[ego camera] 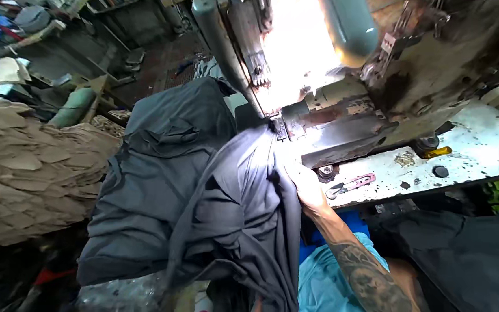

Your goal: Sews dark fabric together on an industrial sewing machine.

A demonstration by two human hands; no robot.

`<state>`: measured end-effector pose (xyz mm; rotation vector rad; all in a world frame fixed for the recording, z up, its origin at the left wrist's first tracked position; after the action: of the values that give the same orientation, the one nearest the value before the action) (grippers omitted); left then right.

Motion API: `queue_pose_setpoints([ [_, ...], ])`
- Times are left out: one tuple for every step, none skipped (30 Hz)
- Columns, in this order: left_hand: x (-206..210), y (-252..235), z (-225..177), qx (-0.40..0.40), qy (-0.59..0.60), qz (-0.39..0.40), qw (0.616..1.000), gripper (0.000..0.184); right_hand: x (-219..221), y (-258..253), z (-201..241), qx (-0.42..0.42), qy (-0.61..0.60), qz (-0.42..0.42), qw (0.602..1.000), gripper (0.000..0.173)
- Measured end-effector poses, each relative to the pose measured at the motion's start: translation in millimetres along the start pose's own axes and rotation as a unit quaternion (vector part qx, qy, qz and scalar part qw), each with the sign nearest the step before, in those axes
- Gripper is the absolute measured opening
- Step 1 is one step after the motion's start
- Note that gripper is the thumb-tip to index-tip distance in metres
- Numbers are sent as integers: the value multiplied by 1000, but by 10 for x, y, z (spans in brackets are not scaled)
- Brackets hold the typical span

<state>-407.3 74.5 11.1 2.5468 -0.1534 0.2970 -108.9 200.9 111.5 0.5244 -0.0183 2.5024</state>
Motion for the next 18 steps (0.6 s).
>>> queue_pose_setpoints([
  [-43, -50, -5, -31, 144, 0, 989, 37, -2, 24, -2, 1, 4, -2, 1000, 23],
  [-92, -129, 36, -60, 248, -2, 967, 42, -2, 23, 9, 1, 7, 0, 1000, 22],
  [-106, -179, 119, -93, 299, -19, 949, 48, 2, 4, 17, 1, 6, 0, 1000, 21],
  [-91, -185, 203, -125, 316, -42, 940, 54, 4, -10, 13, 3, 6, -3, 1000, 21],
  [-76, -169, 247, -150, 315, -66, 935, 59, 6, -15, 2, 4, 13, -7, 1000, 22],
  [-80, -162, 245, -164, 297, -84, 937, 59, 1, -18, -10, 2, 18, -11, 1000, 24],
  [-92, -164, 218, -169, 257, -99, 946, 54, -16, -15, -16, -2, 24, -13, 1000, 24],
  [-116, -186, 180, -165, 185, -101, 963, 47, -45, -9, -9, -10, 34, -19, 999, 22],
  [-167, -237, 132, -150, 80, -94, 981, 41, -83, -9, 13, -25, 51, -27, 998, 18],
  [-251, -278, 49, -111, -41, -82, 990, 36, -116, -10, 32, -41, 77, -33, 996, 12],
  [-336, -289, -102, -49, -169, -63, 982, 31, -135, -10, 34, -51, 98, -34, 993, 10],
  [-371, -282, -325, 30, -283, -43, 958, 25, -145, -9, 31, -58, 109, -30, 992, 10],
  [-336, -256, -618, 115, -368, -22, 923, 22, -153, -11, 23, -65, 111, -26, 991, 10],
  [-241, -215, -968, 202, -431, -10, 880, 24, -156, -18, 11, -68, 103, -22, 992, 10],
  [-94, -159, -1351, 295, -477, -10, 828, 26, -147, -29, 11, -72, 91, -20, 993, 12],
  [68, -93, -1726, 377, -508, -20, 774, 27, -129, -40, 18, -79, 79, -15, 994, 14],
  [214, -26, -2051, 435, -535, -37, 723, 29, -108, -44, 32, -86, 66, -11, 994, 16],
  [340, 25, -2304, 470, -561, -64, 679, 32, -89, -39, 51, -88, 58, -8, 994, 17],
])
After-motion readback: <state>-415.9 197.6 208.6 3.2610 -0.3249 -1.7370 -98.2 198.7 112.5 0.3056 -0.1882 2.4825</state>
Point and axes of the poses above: each hand's wrist, its own y-axis away from the middle knuckle, its own x-axis out of the palm, z = x × y, the point moved 4 cm from there along -y, towards the middle knuckle, and after that the axes turned 5 degrees about z, right-handed, at the moved point
